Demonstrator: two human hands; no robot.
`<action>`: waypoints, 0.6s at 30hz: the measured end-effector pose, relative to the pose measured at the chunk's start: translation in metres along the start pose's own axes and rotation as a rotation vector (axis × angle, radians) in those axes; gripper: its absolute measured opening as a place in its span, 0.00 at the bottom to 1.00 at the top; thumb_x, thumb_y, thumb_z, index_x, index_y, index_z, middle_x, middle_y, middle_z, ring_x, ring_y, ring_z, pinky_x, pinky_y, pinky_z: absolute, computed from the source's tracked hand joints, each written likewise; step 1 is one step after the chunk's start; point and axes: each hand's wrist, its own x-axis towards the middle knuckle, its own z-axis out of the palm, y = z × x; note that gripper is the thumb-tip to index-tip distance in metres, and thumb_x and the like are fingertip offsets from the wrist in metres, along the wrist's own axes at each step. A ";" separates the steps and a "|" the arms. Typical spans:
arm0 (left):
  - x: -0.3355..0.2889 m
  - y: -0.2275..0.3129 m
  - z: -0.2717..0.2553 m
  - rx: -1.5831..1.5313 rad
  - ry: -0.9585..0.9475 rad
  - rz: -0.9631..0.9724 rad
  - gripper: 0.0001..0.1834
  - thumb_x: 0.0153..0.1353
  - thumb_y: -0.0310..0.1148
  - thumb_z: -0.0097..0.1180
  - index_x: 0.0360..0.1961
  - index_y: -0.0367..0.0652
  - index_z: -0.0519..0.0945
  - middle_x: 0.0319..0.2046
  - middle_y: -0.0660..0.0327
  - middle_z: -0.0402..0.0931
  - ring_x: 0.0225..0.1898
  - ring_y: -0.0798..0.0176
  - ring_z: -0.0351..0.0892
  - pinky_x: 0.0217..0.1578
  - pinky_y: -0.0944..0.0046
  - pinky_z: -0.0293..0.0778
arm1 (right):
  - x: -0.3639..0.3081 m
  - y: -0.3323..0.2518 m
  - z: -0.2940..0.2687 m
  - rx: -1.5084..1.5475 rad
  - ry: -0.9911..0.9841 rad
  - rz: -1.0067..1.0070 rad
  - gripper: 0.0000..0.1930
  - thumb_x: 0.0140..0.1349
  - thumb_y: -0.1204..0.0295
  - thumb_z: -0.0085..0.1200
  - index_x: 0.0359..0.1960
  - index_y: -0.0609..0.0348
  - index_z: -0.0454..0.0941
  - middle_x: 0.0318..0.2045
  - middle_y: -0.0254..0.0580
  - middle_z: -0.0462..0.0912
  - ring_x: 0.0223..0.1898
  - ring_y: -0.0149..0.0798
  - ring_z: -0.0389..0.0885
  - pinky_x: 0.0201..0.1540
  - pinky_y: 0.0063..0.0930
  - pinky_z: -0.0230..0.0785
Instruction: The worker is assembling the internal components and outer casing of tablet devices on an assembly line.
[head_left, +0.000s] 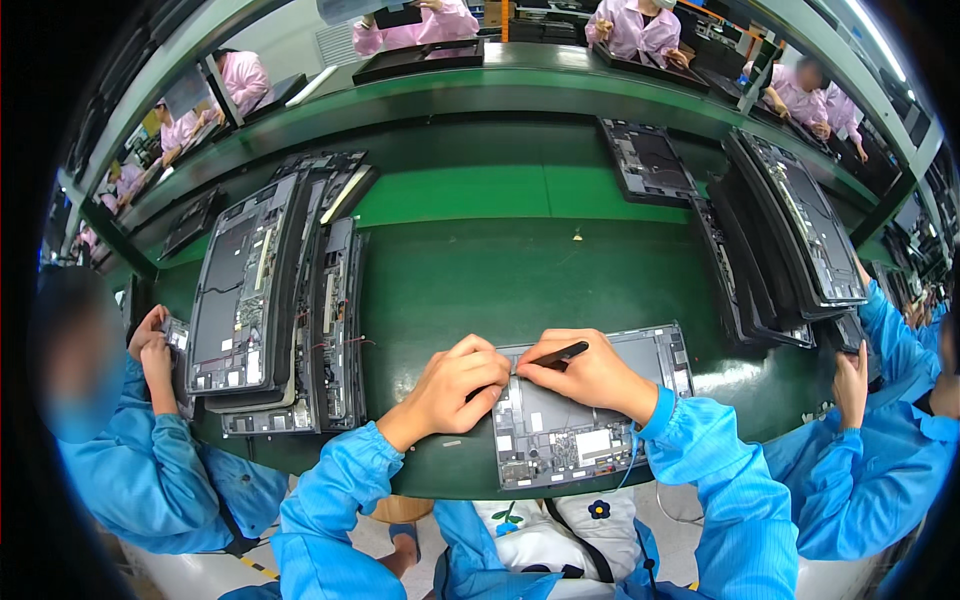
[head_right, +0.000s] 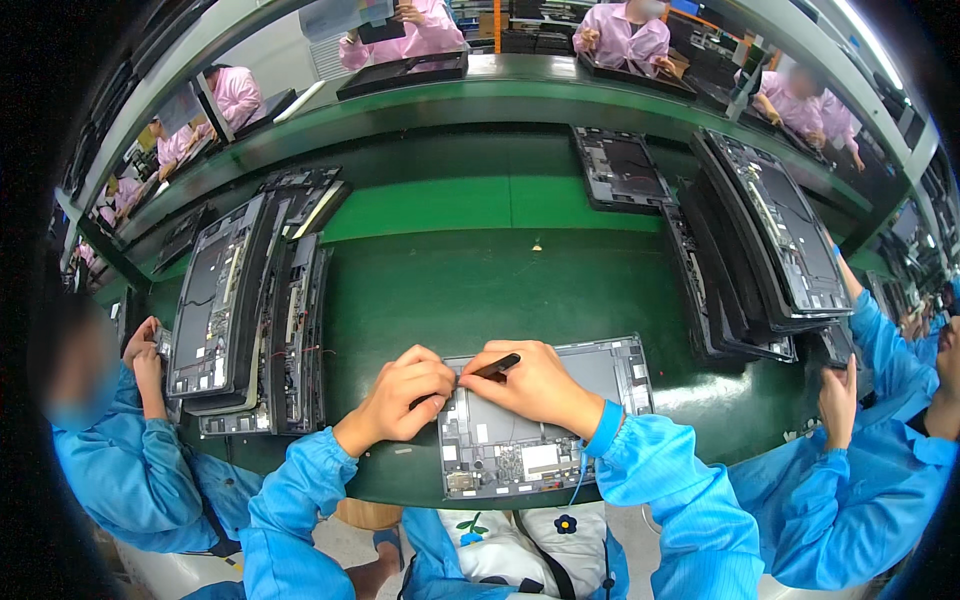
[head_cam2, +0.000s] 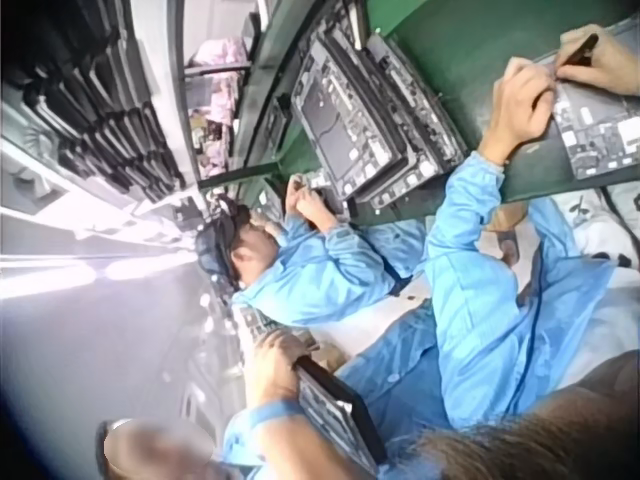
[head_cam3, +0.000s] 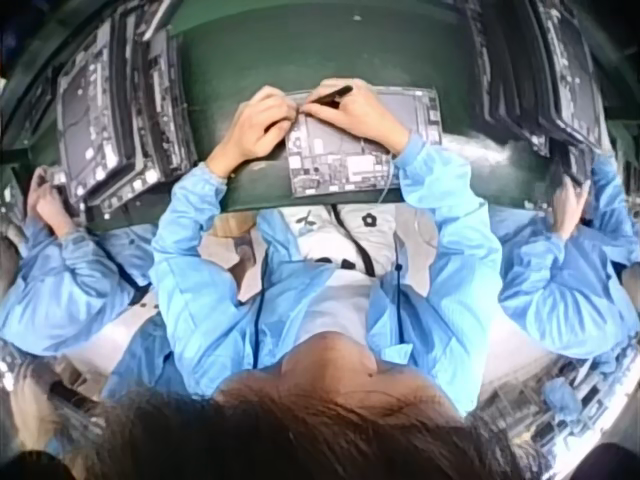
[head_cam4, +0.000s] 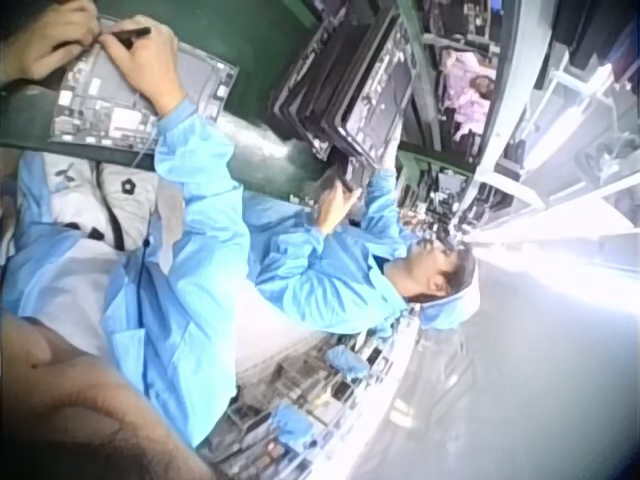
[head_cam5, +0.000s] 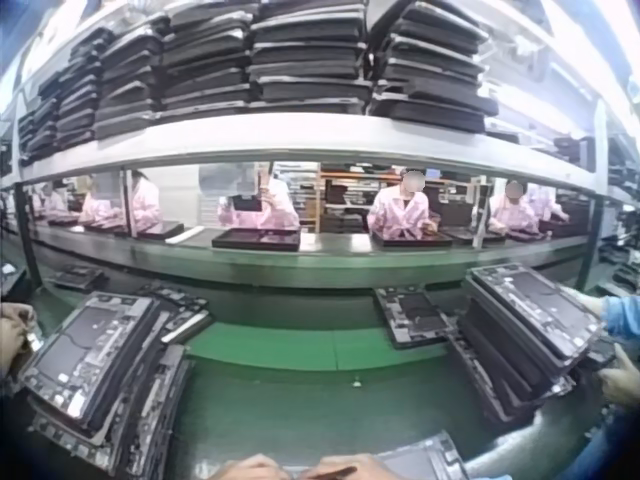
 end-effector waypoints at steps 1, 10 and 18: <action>0.000 0.000 0.000 -0.002 -0.001 -0.002 0.06 0.52 0.27 0.60 0.33 0.41 0.80 0.37 0.58 0.83 0.40 0.49 0.79 0.46 0.54 0.77 | 0.000 0.001 0.000 0.001 0.002 0.001 0.05 0.61 0.69 0.66 0.34 0.56 0.88 0.29 0.38 0.86 0.28 0.45 0.85 0.33 0.35 0.77; -0.001 0.002 -0.002 0.001 -0.004 -0.003 0.06 0.57 0.28 0.59 0.36 0.42 0.81 0.41 0.61 0.84 0.45 0.50 0.80 0.43 0.54 0.80 | 0.001 0.000 -0.003 -0.045 0.006 -0.031 0.05 0.59 0.69 0.65 0.32 0.57 0.87 0.29 0.40 0.86 0.28 0.48 0.85 0.32 0.38 0.76; -0.004 0.003 0.001 0.000 -0.010 -0.027 0.08 0.60 0.33 0.58 0.38 0.40 0.81 0.41 0.56 0.83 0.43 0.47 0.79 0.51 0.52 0.76 | -0.014 -0.008 0.004 -0.080 0.070 -0.133 0.04 0.59 0.72 0.64 0.33 0.58 0.87 0.28 0.41 0.85 0.28 0.48 0.84 0.31 0.38 0.75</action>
